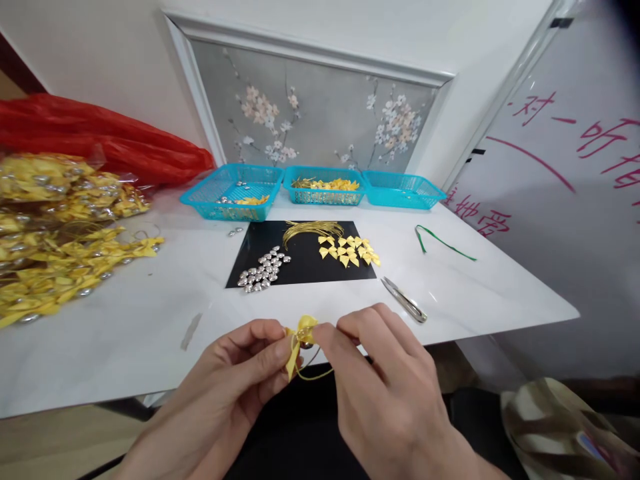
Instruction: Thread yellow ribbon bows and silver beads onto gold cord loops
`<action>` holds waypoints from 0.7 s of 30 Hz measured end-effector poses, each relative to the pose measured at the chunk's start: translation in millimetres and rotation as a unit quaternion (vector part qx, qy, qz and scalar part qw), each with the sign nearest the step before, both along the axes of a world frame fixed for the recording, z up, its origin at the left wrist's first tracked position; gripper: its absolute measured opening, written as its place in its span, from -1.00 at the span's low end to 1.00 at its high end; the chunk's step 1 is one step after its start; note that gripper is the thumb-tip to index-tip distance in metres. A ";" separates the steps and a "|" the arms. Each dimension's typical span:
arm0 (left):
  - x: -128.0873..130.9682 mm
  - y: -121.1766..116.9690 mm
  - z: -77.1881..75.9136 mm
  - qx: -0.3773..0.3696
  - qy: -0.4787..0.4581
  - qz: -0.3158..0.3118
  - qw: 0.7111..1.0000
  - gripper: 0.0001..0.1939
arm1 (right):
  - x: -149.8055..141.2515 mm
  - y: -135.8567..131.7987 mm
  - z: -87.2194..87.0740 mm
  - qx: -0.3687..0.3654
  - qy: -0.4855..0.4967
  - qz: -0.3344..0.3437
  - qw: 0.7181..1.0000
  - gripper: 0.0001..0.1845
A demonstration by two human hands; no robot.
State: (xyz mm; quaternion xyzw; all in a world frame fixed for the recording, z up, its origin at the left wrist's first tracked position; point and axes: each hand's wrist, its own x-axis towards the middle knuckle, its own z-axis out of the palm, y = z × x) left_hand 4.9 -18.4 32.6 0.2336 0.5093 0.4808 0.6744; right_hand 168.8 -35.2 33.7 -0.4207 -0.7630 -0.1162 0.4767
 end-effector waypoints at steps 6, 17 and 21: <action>-0.4 1.0 0.9 -0.009 -0.014 -0.004 1.000 -0.65 | 2.7 -0.5 -0.4 -0.006 0.007 0.007 1.000 -0.65; 3.4 -3.9 1.1 0.081 0.079 -0.007 0.994 -0.70 | 11.4 -2.4 5.2 -0.110 0.106 0.111 0.982 -0.78; 2.4 -7.2 -2.4 0.127 0.140 0.005 0.982 -0.77 | 19.4 -2.6 7.4 -0.223 0.195 0.159 0.942 -0.82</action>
